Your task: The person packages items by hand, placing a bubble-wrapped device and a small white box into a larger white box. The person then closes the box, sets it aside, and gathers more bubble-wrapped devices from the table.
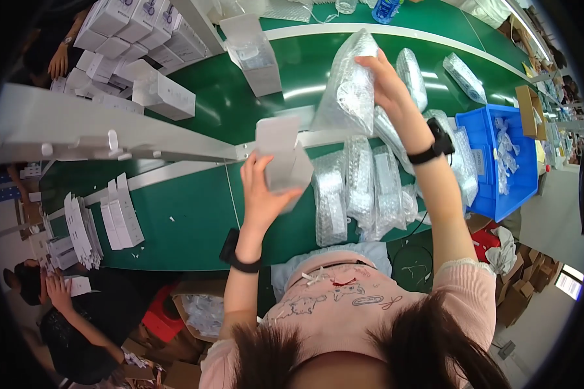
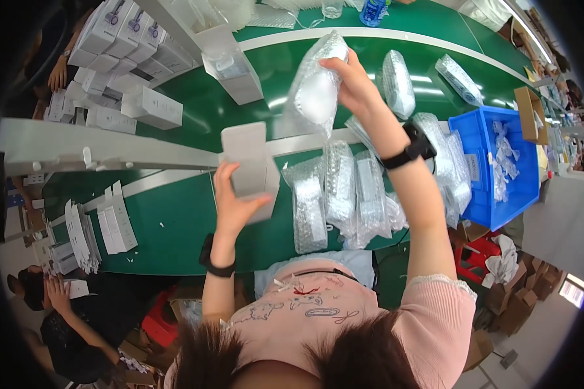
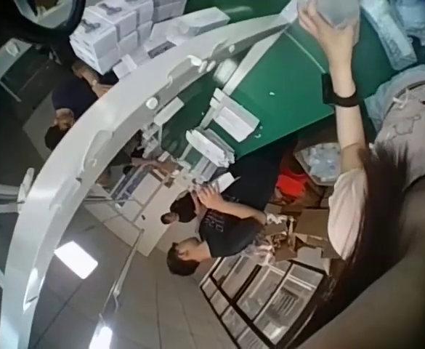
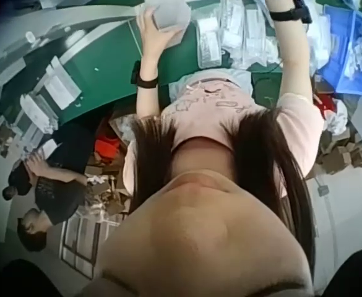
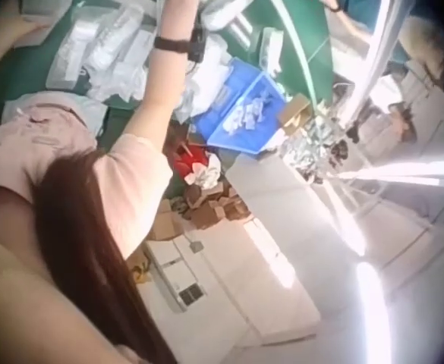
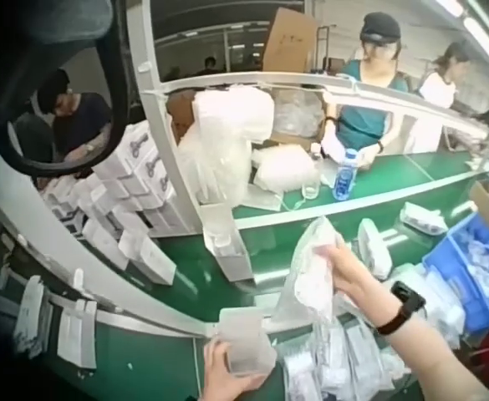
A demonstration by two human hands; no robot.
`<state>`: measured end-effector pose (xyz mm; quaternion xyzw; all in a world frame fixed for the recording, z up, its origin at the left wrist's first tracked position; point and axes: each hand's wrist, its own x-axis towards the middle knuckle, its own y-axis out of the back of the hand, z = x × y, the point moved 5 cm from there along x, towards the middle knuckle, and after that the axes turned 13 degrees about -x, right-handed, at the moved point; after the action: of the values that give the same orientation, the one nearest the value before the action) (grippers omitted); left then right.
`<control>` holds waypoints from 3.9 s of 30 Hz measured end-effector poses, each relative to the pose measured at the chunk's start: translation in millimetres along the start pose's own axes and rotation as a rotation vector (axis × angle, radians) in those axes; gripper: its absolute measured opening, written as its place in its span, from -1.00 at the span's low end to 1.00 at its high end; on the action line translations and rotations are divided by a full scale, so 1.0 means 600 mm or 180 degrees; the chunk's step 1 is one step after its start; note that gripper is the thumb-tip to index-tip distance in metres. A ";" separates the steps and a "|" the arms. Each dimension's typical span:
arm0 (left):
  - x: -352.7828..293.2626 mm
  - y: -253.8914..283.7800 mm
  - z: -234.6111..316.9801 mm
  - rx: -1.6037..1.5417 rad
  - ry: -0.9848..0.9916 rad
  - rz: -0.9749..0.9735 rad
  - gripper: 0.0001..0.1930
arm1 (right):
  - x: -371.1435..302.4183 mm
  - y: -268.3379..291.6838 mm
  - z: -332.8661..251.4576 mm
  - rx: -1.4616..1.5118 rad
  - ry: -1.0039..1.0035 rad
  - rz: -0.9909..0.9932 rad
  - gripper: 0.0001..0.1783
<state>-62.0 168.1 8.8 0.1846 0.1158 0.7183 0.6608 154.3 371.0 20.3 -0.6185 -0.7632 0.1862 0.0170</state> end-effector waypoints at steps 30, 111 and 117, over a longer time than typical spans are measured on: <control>-0.049 -0.029 -0.068 -0.1331 -0.0565 0.1256 -0.15 | -0.352 0.275 0.236 -0.5716 -0.0730 -0.0085 -0.75; -0.038 0.030 -0.015 -0.0761 0.0322 -0.0052 0.00 | 0.114 0.078 0.106 -0.3447 0.0274 0.0423 -0.05; -0.032 -0.040 -0.018 -0.0464 -0.0474 0.0294 -0.14 | -0.132 -0.030 0.024 0.1315 -0.0382 -0.0051 -0.49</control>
<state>-43.9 152.5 -12.9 0.1940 0.0051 0.7388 0.6454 152.5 288.9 28.5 -0.5836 -0.7134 0.3750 0.0994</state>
